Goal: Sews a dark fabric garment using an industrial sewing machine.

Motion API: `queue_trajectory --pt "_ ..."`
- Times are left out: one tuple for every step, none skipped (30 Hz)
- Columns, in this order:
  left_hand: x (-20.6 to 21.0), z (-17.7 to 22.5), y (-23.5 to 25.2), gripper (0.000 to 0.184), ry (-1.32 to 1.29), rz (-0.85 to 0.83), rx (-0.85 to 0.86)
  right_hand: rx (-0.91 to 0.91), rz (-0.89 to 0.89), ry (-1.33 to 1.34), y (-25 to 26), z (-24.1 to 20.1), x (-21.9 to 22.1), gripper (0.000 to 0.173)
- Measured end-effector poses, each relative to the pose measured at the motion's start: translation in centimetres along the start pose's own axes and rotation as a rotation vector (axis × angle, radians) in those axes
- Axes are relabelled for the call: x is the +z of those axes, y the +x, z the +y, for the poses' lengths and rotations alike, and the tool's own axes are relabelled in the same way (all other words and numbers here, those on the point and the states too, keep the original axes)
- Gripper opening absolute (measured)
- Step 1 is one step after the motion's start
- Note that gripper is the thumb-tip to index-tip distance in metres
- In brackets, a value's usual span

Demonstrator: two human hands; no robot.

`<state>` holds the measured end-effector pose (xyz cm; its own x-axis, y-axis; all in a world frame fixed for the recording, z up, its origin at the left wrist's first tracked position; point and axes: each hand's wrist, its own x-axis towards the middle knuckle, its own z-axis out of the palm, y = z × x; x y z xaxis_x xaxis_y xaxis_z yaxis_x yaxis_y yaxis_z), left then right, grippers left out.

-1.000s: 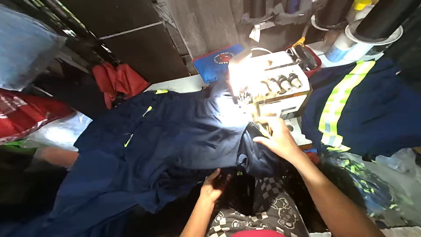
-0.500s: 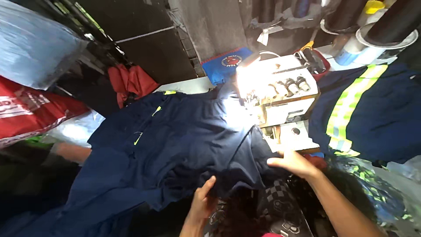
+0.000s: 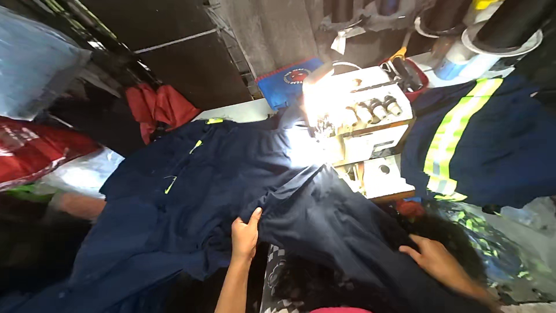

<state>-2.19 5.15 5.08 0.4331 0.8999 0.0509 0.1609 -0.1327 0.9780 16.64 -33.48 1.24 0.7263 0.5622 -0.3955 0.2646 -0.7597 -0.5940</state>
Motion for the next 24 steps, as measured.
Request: queue_trajectory --pt "-0.1 0.1 0.0 0.014 0.013 -0.015 0.002 0.103 0.077 -0.152 1.0 -0.1 0.7 0.031" --pt "-0.3 0.2 -0.1 0.016 0.013 -0.036 -0.015 0.09 0.243 -0.187 1.5 -0.5 1.1 0.027" --pt "-0.6 0.3 -0.3 0.021 -0.005 -0.065 -0.032 -0.004 0.419 -0.135 1.9 -1.6 0.9 0.022" --pt "-1.1 0.4 -0.8 0.031 -0.028 -0.097 -0.045 -0.125 0.558 -0.064 2.1 -3.3 0.9 0.02" --pt "-1.5 0.4 -1.1 0.042 -0.041 -0.116 -0.053 -0.241 0.647 -0.01 2.5 -5.3 1.0 0.021" --pt "-1.8 0.5 -1.3 0.057 -0.044 -0.127 -0.046 -0.346 0.712 0.027 3.3 -7.5 1.3 0.023" --pt "-2.0 0.5 -1.4 0.072 -0.046 -0.143 -0.031 -0.424 0.756 0.052 4.5 -9.5 1.6 0.026" --pt "-2.0 0.4 -1.6 0.081 -0.047 -0.152 -0.016 -0.473 0.755 0.09 5.6 -11.1 1.9 0.029" --pt "-1.9 0.3 -1.7 0.084 -0.051 -0.153 -0.004 -0.495 0.719 0.117 6.6 -12.5 2.1 0.033" --pt "-1.9 0.1 -1.8 0.08 -0.057 -0.148 -0.003 -0.502 0.687 0.125 7.5 -13.5 2.5 0.035" --pt "-1.9 0.1 -1.7 0.072 -0.064 -0.139 -0.014 -0.514 0.693 0.119 8.1 -14.2 3.0 0.034" --pt "-2.0 0.1 -1.6 0.063 -0.078 -0.131 -0.031 -0.543 0.744 0.113 8.4 -14.6 3.5 0.029" --pt "-2.2 0.2 -1.4 0.057 -0.102 -0.136 -0.04 -0.584 0.812 0.118 8.3 -14.9 4.0 0.026" --pt "-2.5 0.2 -1.3 0.054 -0.125 -0.153 -0.043 -0.628 0.889 0.131 8.1 -14.9 4.6 0.023" --pt "-2.7 0.2 -1.2 0.051 -0.142 -0.174 -0.049 -0.671 0.957 0.157 7.7 -14.7 5.1 0.019" --pt "-2.9 0.3 -1.1 0.049 -0.155 -0.188 -0.062 -0.709 1.004 0.186 7.4 -14.4 5.5 0.016" --pt "-2.9 0.3 -1.1 0.048 -0.16 -0.199 -0.078 -0.744 1.037 0.21 7.1 -14.1 5.7 0.015" --pt "-3.0 0.4 -1.1 0.048 -0.16 -0.21 -0.094 -0.772 1.069 0.221 6.9 -13.8 5.8 0.015" --pt "-3.0 0.5 -1.0 0.048 -0.168 -0.22 -0.108 -0.802 1.101 0.231 6.7 -13.5 5.6 0.014" --pt "-3.0 0.5 -1.0 0.049 -0.177 -0.229 -0.116 -0.837 1.129 0.252 6.6 -13.5 5.3 0.015" --pt "-3.0 0.5 -0.9 0.05 -0.187 -0.238 -0.118 -0.858 1.135 0.288 6.4 -13.7 4.8 0.016" --pt "-3.1 0.4 -0.9 0.051 -0.197 -0.246 -0.122 -0.85 1.097 0.348 6.0 -14.2 4.5 0.018" --pt "-3.1 0.3 -0.9 0.051 -0.206 -0.251 -0.125 -0.81 1.001 0.452 5.5 -14.9 4.3 0.02" --pt "-3.1 0.3 -0.9 0.052 -0.212 -0.253 -0.131 -0.742 0.828 0.584 5.0 -15.5 4.3 0.021"
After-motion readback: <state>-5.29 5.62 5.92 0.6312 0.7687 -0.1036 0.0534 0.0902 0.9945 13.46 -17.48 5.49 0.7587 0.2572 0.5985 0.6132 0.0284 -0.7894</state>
